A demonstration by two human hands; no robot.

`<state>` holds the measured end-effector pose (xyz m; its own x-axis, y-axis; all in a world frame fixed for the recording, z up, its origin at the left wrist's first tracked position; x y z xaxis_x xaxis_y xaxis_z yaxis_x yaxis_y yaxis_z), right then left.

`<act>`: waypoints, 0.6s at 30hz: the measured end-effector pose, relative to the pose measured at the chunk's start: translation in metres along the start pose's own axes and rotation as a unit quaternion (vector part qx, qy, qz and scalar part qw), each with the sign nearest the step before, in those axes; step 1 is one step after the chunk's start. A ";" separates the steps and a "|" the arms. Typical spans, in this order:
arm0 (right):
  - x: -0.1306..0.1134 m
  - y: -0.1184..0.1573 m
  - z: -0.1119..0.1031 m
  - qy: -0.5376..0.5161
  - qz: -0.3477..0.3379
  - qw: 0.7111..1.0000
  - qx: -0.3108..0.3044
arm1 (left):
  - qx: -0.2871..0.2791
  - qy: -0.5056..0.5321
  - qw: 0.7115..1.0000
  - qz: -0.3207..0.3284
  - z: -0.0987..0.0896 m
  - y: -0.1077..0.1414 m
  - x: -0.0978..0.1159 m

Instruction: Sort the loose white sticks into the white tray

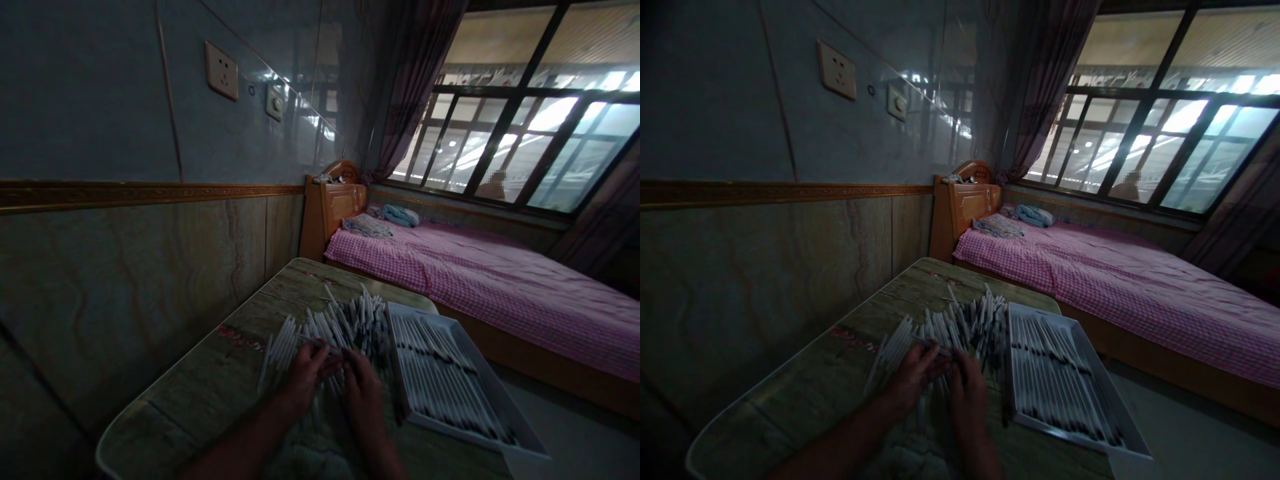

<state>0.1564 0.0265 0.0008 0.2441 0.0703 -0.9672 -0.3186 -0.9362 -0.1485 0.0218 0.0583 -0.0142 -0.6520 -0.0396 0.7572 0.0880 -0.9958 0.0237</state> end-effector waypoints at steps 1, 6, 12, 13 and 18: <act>0.000 0.000 0.000 0.000 0.002 1.000 0.002 | 0.003 0.005 1.000 -0.003 0.000 0.000 0.000; 0.009 -0.004 -0.005 -0.065 0.099 0.993 0.021 | 0.018 0.018 1.000 -0.010 0.000 -0.002 0.000; 0.015 -0.007 -0.007 -0.137 0.144 0.980 0.029 | 0.006 0.017 1.000 -0.010 0.000 0.000 0.000; 0.015 -0.008 -0.007 -0.141 0.153 0.978 0.026 | 0.006 0.016 1.000 -0.010 0.000 0.000 0.000; 0.012 -0.007 -0.005 -0.144 0.171 0.974 0.019 | 0.003 0.011 1.000 -0.010 -0.001 0.000 -0.002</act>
<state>0.1659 0.0322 -0.0088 -0.1486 -0.1442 -0.9783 -0.3718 -0.9086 0.1904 0.0228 0.0585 -0.0163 -0.6696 -0.0206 0.7425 0.0783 -0.9960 0.0430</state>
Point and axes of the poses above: each hand's wrist, its own y-axis away from the middle knuckle, its own z-axis out of the palm, x = y × z, the point moved 6 cm from there along -y, towards the middle knuckle, and after that the axes turned 15 degrees about z, right-handed, at the moved point
